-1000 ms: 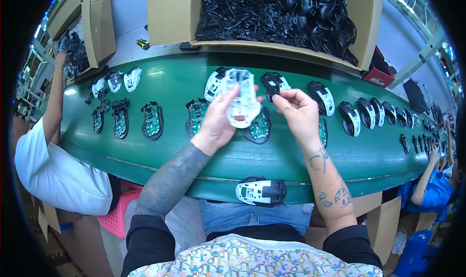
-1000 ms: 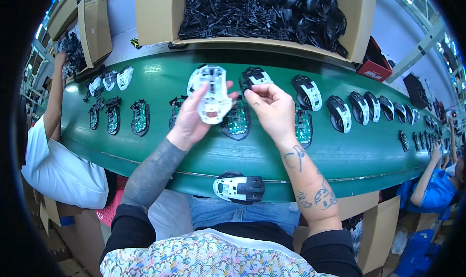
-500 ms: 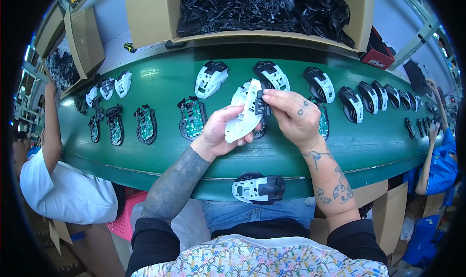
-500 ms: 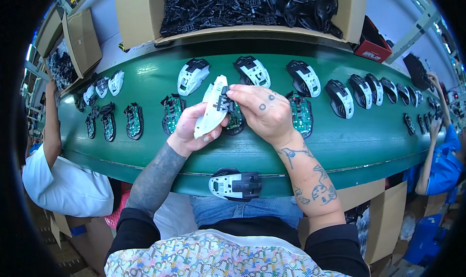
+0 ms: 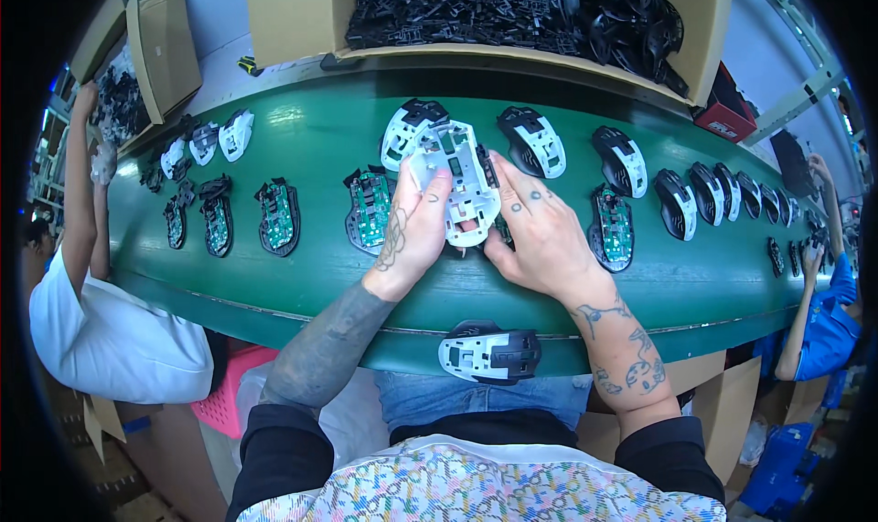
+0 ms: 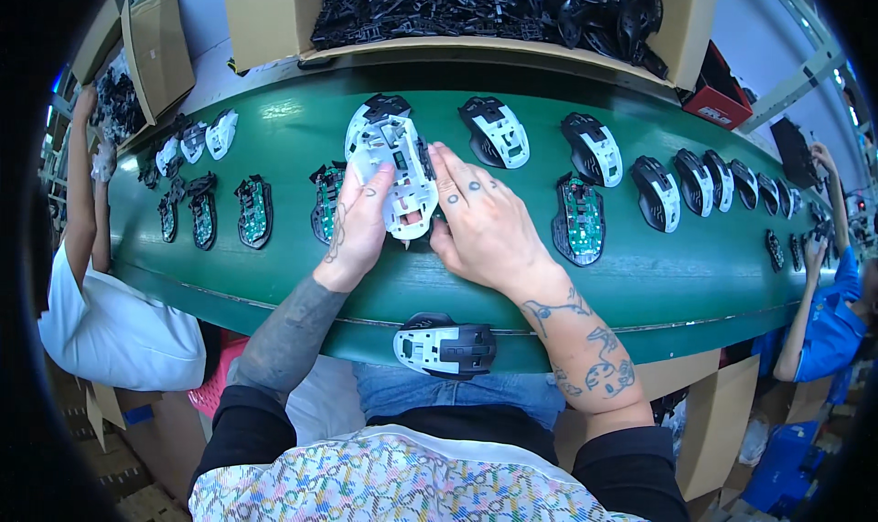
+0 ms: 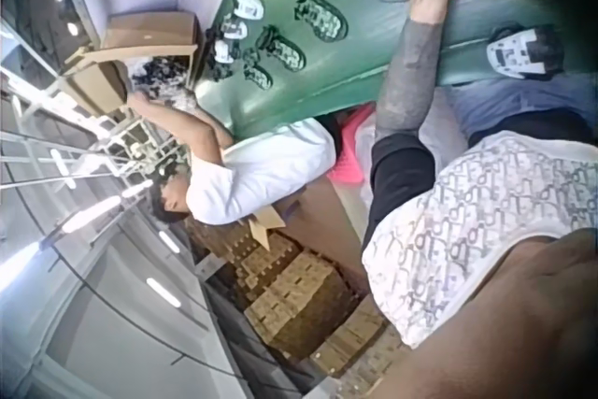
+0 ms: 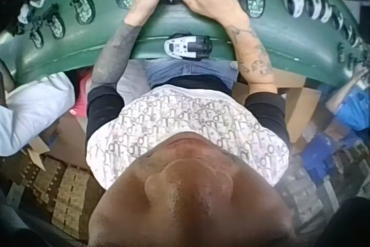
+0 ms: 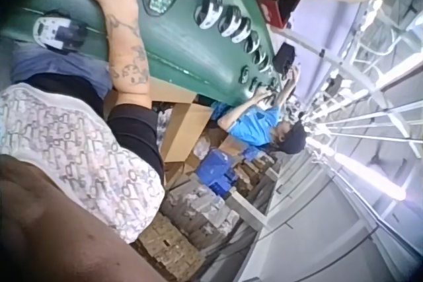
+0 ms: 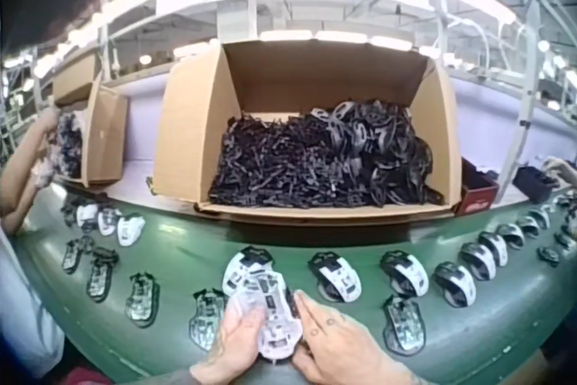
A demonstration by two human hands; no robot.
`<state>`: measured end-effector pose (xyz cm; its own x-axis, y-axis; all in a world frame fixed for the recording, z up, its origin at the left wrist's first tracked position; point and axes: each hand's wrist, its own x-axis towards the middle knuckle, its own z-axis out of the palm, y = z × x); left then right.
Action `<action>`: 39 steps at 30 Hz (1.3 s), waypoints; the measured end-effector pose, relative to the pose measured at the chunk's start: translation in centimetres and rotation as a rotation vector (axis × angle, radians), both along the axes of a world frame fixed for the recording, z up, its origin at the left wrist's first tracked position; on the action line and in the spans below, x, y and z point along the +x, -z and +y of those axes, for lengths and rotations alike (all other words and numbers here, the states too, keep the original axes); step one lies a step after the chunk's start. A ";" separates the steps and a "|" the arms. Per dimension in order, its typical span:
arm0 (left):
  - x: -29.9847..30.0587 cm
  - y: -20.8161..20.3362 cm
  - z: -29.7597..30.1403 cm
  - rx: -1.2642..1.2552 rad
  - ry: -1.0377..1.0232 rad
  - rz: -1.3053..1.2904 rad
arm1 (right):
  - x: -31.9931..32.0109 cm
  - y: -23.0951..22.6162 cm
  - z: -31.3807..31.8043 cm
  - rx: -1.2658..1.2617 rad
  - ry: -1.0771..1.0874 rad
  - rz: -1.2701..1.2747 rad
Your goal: The person assembles small electronic devices on a green workbench. They repeatedly pick up white plastic housings and black components, fit them together, and place the assembled units in a row.
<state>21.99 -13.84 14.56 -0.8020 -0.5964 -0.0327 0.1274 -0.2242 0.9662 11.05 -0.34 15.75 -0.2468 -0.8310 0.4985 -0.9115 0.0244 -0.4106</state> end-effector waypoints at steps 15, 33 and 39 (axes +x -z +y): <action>0.3 -1.9 0.4 -0.332 -0.145 0.068 | 1.0 -0.5 -0.2 -0.077 0.007 0.121; 0.5 -1.9 0.0 -0.409 -0.180 0.110 | 2.6 0.2 -0.6 -0.023 -0.065 -0.057; 0.8 -1.2 -0.9 -0.450 -0.204 0.097 | 2.8 0.3 -0.6 -0.076 -0.086 -0.118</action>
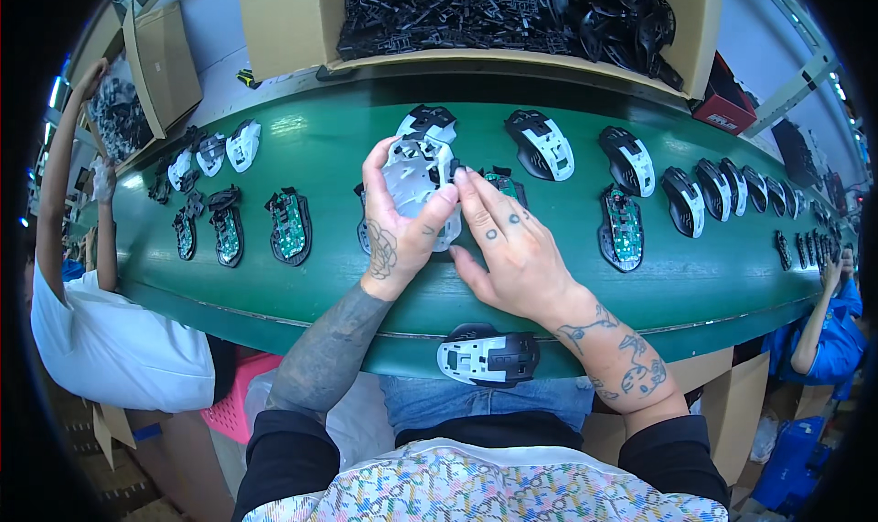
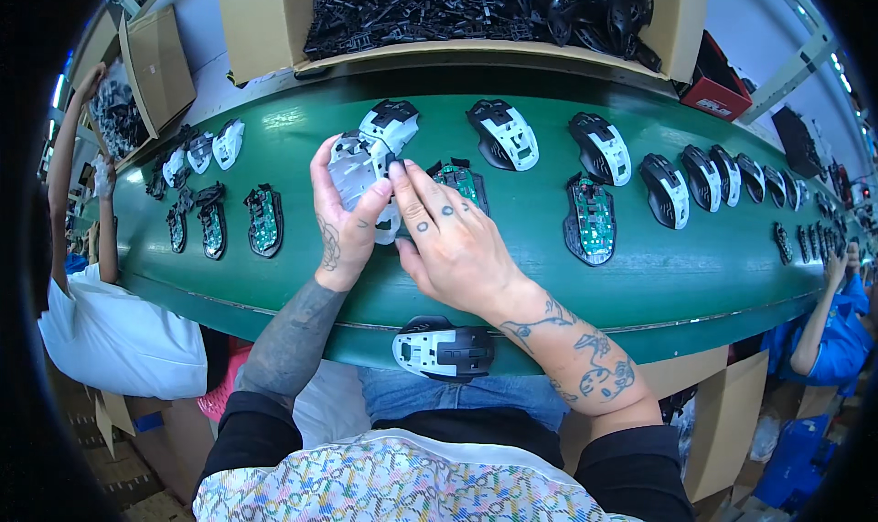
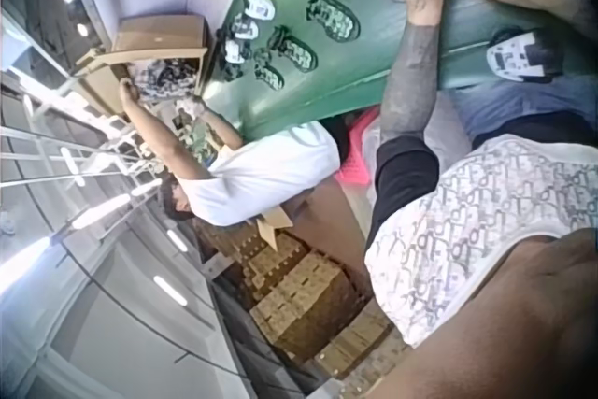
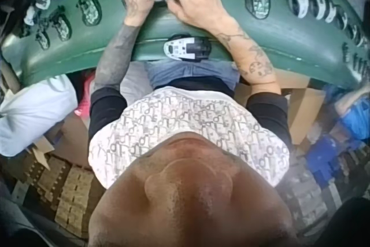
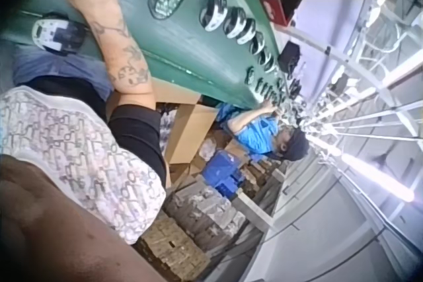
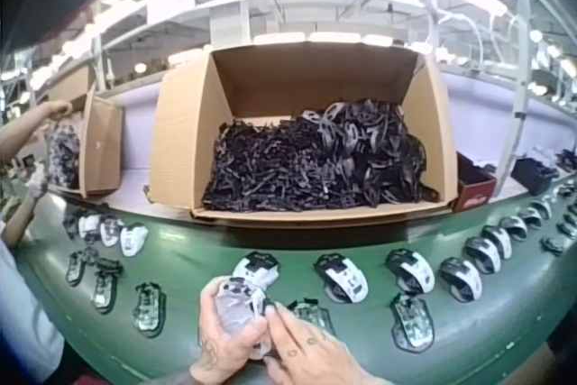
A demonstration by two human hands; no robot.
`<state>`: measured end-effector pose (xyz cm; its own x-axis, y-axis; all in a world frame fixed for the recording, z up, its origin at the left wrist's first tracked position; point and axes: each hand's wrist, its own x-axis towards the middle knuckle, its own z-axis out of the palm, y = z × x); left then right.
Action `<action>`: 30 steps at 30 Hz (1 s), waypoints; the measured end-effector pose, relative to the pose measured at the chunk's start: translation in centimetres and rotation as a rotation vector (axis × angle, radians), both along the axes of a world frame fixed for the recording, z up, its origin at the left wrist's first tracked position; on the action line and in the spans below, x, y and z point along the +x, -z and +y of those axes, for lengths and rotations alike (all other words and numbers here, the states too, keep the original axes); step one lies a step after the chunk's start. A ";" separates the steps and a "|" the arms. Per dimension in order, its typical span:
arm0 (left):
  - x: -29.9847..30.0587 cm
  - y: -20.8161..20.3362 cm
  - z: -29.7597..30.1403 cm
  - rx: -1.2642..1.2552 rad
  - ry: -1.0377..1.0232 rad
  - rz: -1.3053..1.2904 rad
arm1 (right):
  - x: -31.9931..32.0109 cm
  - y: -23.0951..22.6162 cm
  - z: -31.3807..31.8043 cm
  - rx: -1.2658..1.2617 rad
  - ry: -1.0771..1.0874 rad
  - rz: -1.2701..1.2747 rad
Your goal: The person assembles small electronic devices on a green workbench. They repeatedly pick up white plastic housings and black components, fit them together, and place the assembled units in a row.
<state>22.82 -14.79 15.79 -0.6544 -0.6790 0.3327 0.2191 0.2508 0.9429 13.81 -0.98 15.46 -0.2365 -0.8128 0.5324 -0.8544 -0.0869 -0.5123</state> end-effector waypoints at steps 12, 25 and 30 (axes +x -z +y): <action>0.2 -0.3 -0.7 0.546 0.346 0.086 | -1.3 0.0 -0.4 -0.194 -0.175 -0.318; 0.8 -0.9 -1.8 0.428 0.429 -0.041 | -2.2 -1.0 -0.7 -0.374 0.130 -0.378; 0.8 -0.5 -1.7 0.441 0.408 -0.045 | -10.2 -1.4 -2.1 -0.390 0.552 -0.303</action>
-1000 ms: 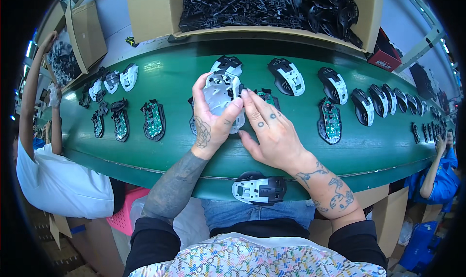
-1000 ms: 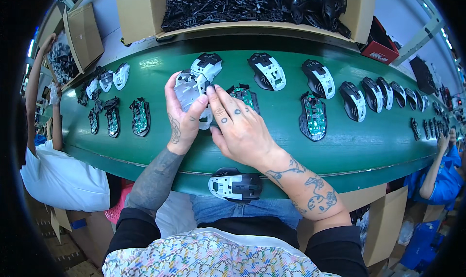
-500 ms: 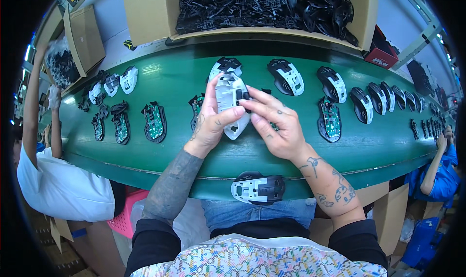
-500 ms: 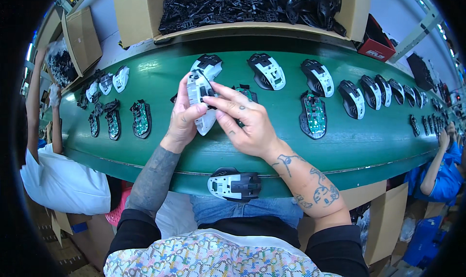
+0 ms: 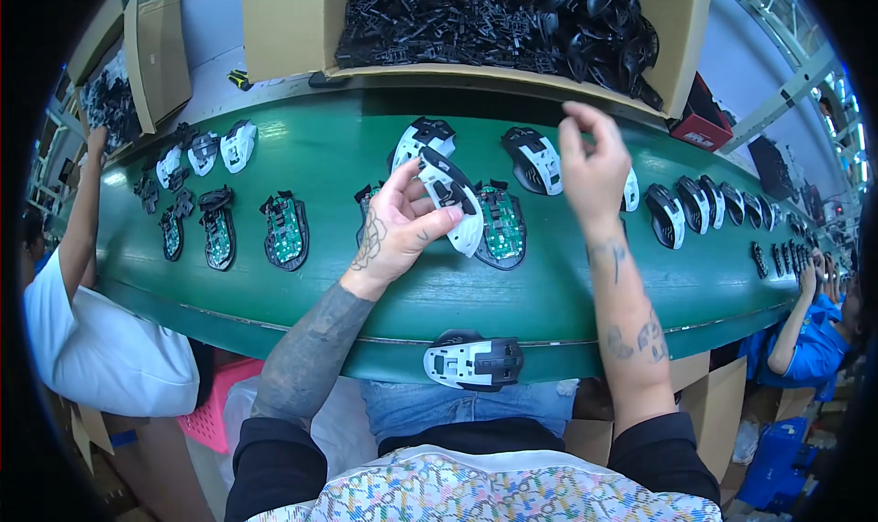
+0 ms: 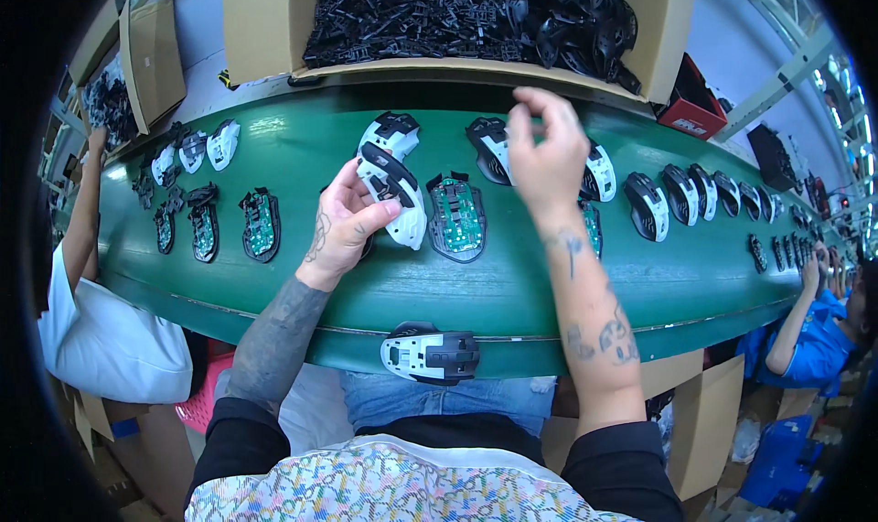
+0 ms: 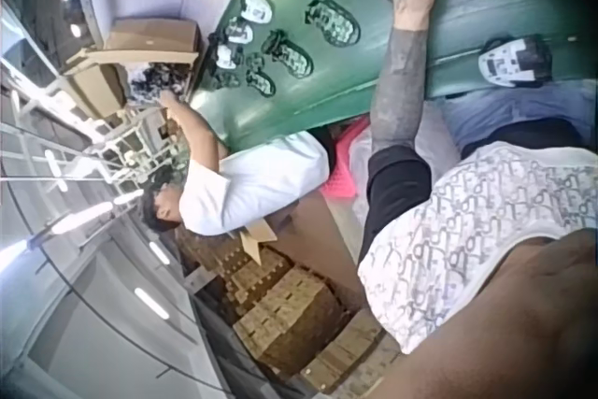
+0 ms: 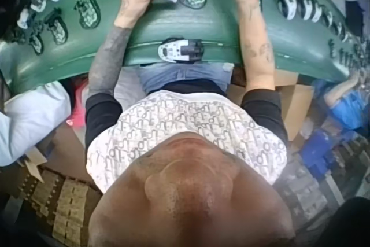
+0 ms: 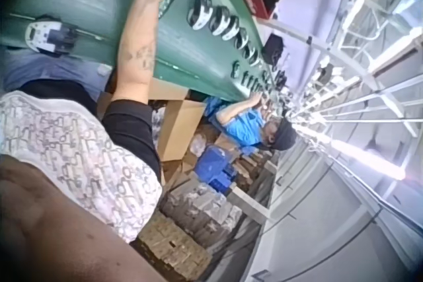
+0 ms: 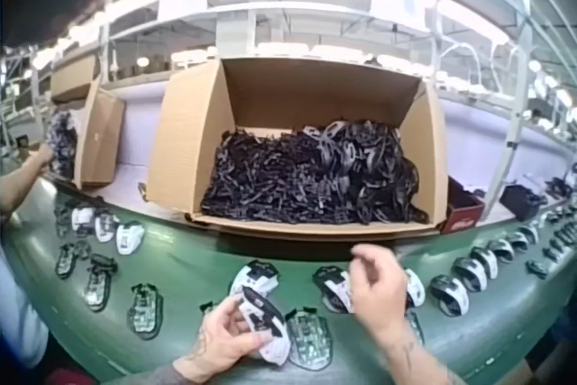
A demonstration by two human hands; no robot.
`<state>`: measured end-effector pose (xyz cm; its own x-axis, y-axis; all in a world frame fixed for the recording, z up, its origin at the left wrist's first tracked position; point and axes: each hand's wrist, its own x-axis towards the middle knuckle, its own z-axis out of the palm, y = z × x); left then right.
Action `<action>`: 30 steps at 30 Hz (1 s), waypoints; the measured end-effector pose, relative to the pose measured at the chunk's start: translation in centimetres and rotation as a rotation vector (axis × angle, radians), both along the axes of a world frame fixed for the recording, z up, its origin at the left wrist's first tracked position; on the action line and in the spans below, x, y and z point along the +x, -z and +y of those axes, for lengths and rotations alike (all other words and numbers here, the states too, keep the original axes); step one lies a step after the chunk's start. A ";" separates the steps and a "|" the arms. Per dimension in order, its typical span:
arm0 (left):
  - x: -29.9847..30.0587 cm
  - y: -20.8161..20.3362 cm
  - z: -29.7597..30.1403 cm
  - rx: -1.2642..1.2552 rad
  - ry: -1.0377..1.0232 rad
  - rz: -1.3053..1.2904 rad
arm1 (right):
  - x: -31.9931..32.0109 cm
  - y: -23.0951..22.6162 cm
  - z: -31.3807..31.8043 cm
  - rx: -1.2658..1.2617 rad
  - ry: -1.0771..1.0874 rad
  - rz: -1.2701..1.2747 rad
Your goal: The person assembles small electronic devices on a green workbench. They repeatedly pick up white plastic housings and black components, fit them together, and place the assembled units in a row.
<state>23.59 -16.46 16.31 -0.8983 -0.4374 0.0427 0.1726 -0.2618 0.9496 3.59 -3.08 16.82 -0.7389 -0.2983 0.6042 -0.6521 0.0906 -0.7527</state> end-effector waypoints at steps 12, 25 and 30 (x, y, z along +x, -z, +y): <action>-0.4 0.2 -1.0 0.028 -0.074 0.065 | -13.8 -4.1 -4.0 0.864 0.334 -0.082; -0.4 0.2 -0.8 0.052 -0.181 -0.143 | 1.8 -3.1 2.9 -0.082 -0.958 -0.641; 0.0 -0.3 -0.5 -0.029 -0.091 -0.202 | 3.9 -3.4 1.9 0.198 -1.031 -0.573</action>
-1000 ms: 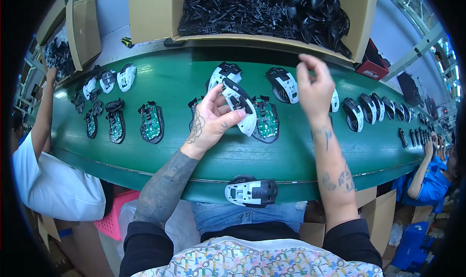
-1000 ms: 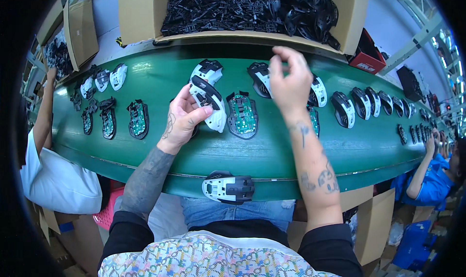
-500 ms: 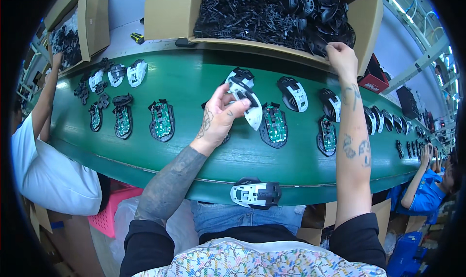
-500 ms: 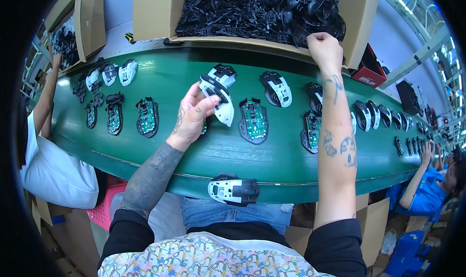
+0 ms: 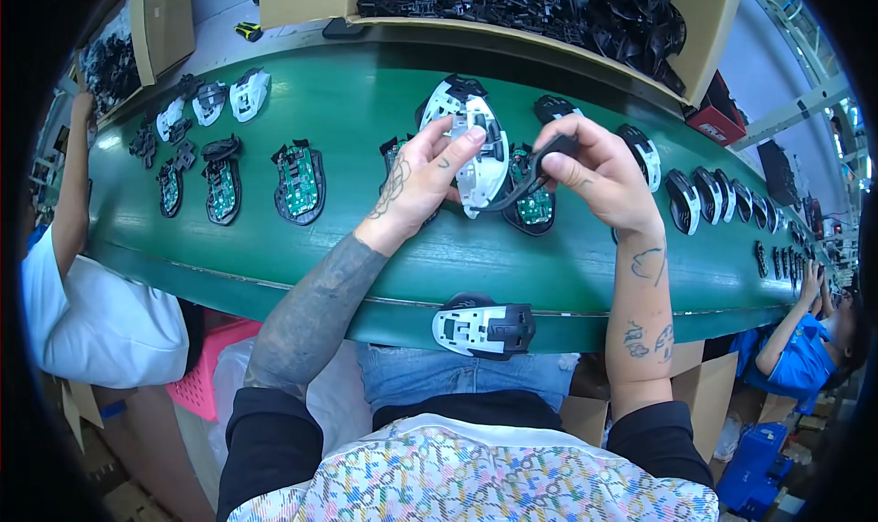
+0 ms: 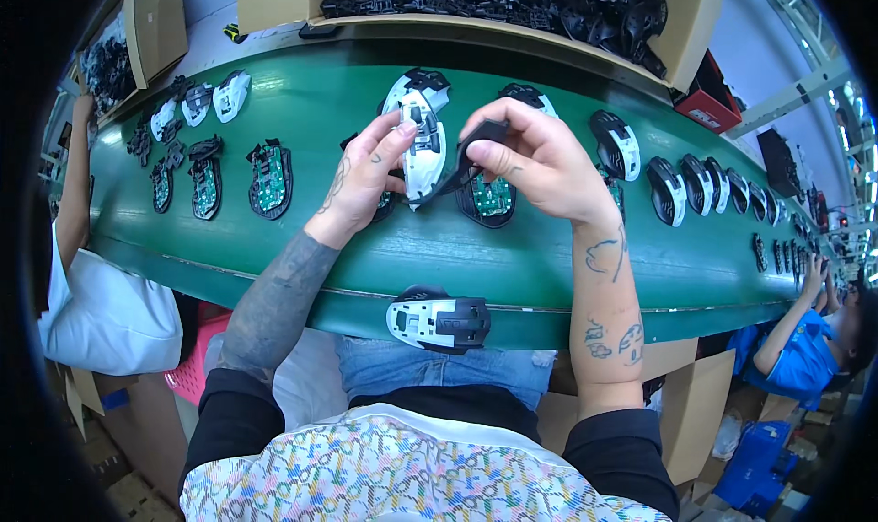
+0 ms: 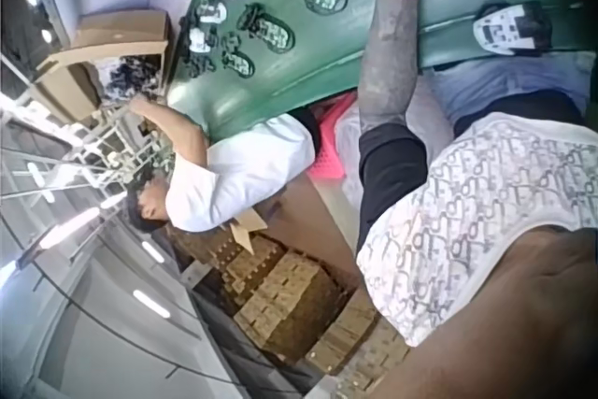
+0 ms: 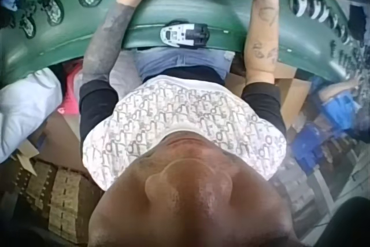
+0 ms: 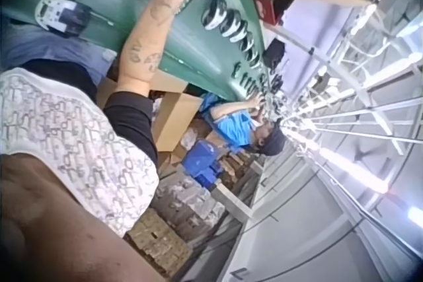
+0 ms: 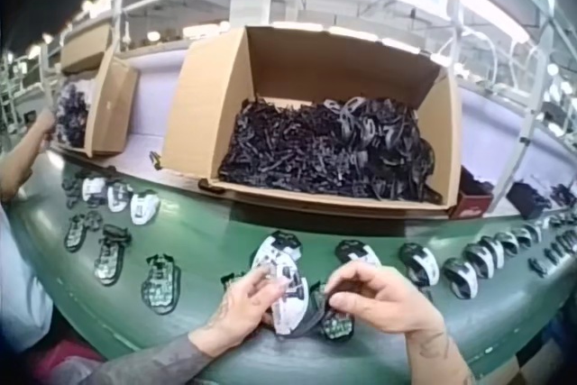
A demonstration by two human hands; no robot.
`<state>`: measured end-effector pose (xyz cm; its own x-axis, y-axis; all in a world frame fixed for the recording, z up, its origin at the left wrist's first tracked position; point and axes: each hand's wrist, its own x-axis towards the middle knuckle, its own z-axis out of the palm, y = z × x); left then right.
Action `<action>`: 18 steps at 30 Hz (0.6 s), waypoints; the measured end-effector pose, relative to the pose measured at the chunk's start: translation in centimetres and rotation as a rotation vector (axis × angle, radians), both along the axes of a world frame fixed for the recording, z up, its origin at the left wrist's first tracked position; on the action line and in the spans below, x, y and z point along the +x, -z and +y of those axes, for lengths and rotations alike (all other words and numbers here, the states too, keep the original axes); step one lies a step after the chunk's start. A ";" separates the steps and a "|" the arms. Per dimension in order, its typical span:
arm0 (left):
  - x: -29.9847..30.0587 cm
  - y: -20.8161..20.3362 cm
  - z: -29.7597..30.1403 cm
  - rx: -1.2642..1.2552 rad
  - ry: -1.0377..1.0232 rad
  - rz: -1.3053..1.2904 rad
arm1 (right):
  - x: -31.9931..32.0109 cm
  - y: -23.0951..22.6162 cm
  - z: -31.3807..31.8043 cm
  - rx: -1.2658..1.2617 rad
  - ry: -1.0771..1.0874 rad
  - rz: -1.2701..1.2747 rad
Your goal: The person assembles small electronic devices on a green workbench. They repeatedly pick up white plastic housings and black components, fit them together, and place the assembled units in a row.
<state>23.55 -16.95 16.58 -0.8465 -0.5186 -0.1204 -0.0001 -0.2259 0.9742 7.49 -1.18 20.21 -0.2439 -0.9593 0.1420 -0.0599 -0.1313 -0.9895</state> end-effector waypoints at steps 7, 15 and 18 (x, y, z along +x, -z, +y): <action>0.2 -0.1 0.1 -0.143 0.030 -0.030 | 0.4 0.0 -1.2 0.022 0.074 0.153; 0.8 0.5 -0.6 -0.370 0.143 -0.139 | 1.7 -1.5 -2.1 0.013 0.166 0.733; 0.9 0.0 -0.8 -0.384 0.220 -0.125 | 2.5 -1.2 -2.2 -0.060 0.203 0.788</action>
